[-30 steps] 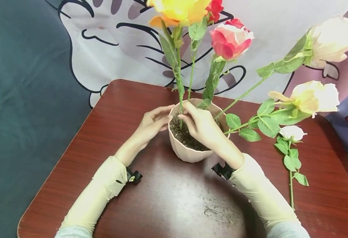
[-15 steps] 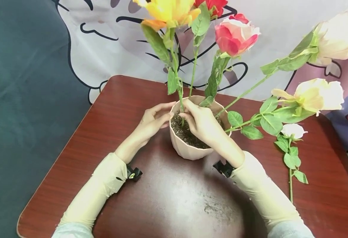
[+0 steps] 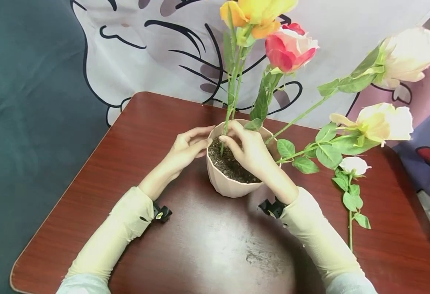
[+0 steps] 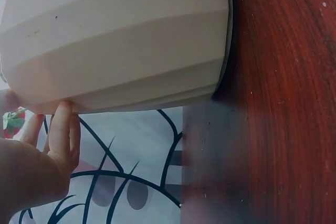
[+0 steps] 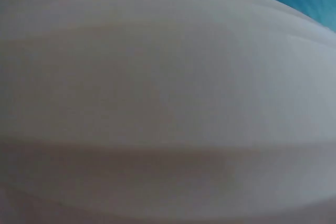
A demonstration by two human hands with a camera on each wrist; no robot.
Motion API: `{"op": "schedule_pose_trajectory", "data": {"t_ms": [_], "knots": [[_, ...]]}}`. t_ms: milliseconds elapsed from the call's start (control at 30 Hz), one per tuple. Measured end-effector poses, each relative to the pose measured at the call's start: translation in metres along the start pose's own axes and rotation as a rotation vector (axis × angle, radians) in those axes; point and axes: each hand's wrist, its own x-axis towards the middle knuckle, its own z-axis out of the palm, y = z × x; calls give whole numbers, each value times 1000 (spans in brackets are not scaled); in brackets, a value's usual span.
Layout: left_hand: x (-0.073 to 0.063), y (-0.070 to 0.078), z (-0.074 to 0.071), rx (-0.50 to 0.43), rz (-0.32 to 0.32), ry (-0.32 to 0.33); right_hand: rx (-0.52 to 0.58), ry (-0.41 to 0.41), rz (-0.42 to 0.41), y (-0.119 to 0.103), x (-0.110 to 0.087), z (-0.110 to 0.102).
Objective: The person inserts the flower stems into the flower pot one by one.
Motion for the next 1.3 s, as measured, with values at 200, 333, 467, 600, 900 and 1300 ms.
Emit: {"op": "schedule_pose_trajectory", "data": {"t_ms": [200, 333, 467, 600, 900, 1300], "knots": [[0, 0, 4, 15, -22, -6, 92, -73, 151, -1, -4, -2], [0, 0, 5, 19, -10, -6, 87, -44, 115, -1, -6, -3], [2, 1, 7, 0, 1, -9, 83, 3, 74, -1, -11, -6], [2, 0, 7, -12, -8, 0, 74, 9, 71, -7, -20, -13], [4, -4, 6, 21, -33, 17, 129, -100, 71, -27, -63, -51], [2, 1, 0, 51, -44, 32, 46, -273, 31, 16, -136, -127]]}}
